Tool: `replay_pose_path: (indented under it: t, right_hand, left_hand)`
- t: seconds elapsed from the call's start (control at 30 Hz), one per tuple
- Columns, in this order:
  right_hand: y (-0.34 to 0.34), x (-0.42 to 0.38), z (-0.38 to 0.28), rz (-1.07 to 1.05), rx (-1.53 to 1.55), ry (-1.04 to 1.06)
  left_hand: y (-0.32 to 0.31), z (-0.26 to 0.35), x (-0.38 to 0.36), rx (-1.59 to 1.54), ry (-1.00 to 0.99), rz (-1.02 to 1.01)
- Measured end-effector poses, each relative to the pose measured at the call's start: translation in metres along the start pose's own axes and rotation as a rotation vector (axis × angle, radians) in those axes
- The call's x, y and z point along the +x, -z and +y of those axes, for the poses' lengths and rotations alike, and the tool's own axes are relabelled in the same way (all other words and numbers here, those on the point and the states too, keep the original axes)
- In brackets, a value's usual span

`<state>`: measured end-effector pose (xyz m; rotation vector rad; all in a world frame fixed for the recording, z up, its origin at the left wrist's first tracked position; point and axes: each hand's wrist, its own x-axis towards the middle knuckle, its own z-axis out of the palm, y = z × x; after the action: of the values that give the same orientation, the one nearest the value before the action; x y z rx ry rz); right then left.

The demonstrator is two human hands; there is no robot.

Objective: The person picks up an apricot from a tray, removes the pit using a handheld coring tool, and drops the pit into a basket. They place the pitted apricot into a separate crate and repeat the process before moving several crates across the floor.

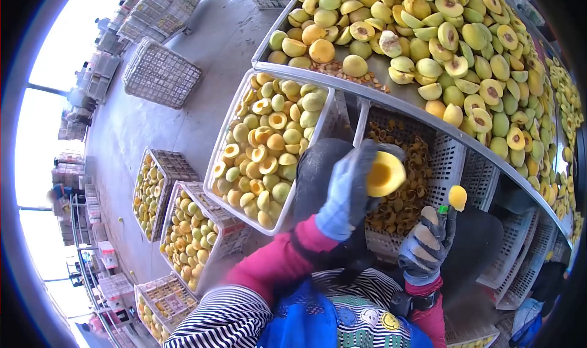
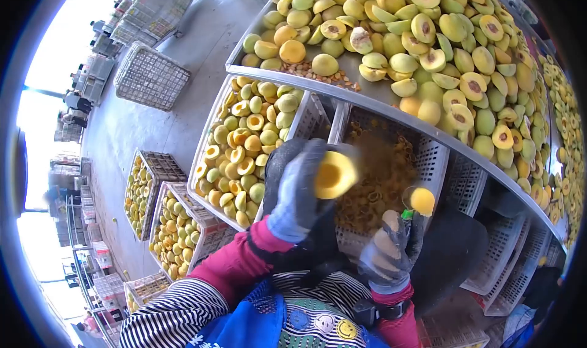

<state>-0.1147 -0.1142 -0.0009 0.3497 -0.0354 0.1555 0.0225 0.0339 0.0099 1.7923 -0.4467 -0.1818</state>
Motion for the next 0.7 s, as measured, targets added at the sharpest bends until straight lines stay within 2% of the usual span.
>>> replay_pose_path:
  t: [0.07, 0.13, 0.2, 0.27, 0.33, 0.37, 0.4, 0.47, 0.5, 0.53, 0.6, 0.63, 0.67, 0.7]
  right_hand:
    - [0.007, -0.008, -0.007, 0.213, -0.032, 0.046]
    - [0.014, -0.019, -0.017, 0.248, -0.088, 0.039]
    - [0.018, -0.023, -0.024, 0.288, -0.14, 0.047]
    - [0.018, -0.018, -0.028, 0.419, -0.251, 0.055]
    - [0.022, -0.01, -0.027, 0.485, -0.25, 0.084]
    - [0.028, -0.009, -0.029, 0.498, -0.291, 0.057]
    - [0.032, -0.007, -0.031, 0.507, -0.335, 0.033]
    - [0.037, -0.002, -0.028, 0.547, -0.365, 0.033]
    - [0.039, 0.002, -0.027, 0.581, -0.39, 0.034]
    - [0.04, 0.005, -0.027, 0.585, -0.393, 0.038]
    - [0.04, 0.007, -0.025, 0.596, -0.422, 0.037]
    - [0.039, 0.007, -0.024, 0.622, -0.388, 0.049]
    - [0.037, 0.008, -0.023, 0.623, -0.388, 0.062]
    - [0.034, 0.009, -0.022, 0.637, -0.417, 0.077]
  left_hand:
    - [0.051, -0.013, 0.014, 0.465, -0.474, 0.211]
    - [0.111, -0.064, 0.043, -0.522, 0.277, 0.308]
    - [0.166, -0.157, 0.066, 0.485, 0.037, 0.362]
    - [0.195, -0.188, 0.101, 0.486, 0.45, 0.499]
    - [0.216, -0.211, 0.139, 0.814, 0.17, 0.571]
    - [0.217, -0.205, 0.156, 0.878, 0.145, 0.573]
    - [0.229, -0.231, 0.17, 1.02, 0.095, 0.482]
    - [0.227, -0.297, 0.171, 1.227, 0.322, 0.266]
    - [0.223, -0.321, 0.166, 1.349, 0.357, 0.224]
    - [0.221, -0.314, 0.172, 1.265, 0.442, 0.192]
    - [0.241, -0.312, 0.173, 1.129, 0.413, 0.108]
    - [0.285, -0.391, 0.18, 1.298, 0.166, -0.03]
    - [0.284, -0.349, 0.184, 1.544, -0.026, -0.137]
    - [0.27, -0.297, 0.189, 1.11, 0.196, 0.151]
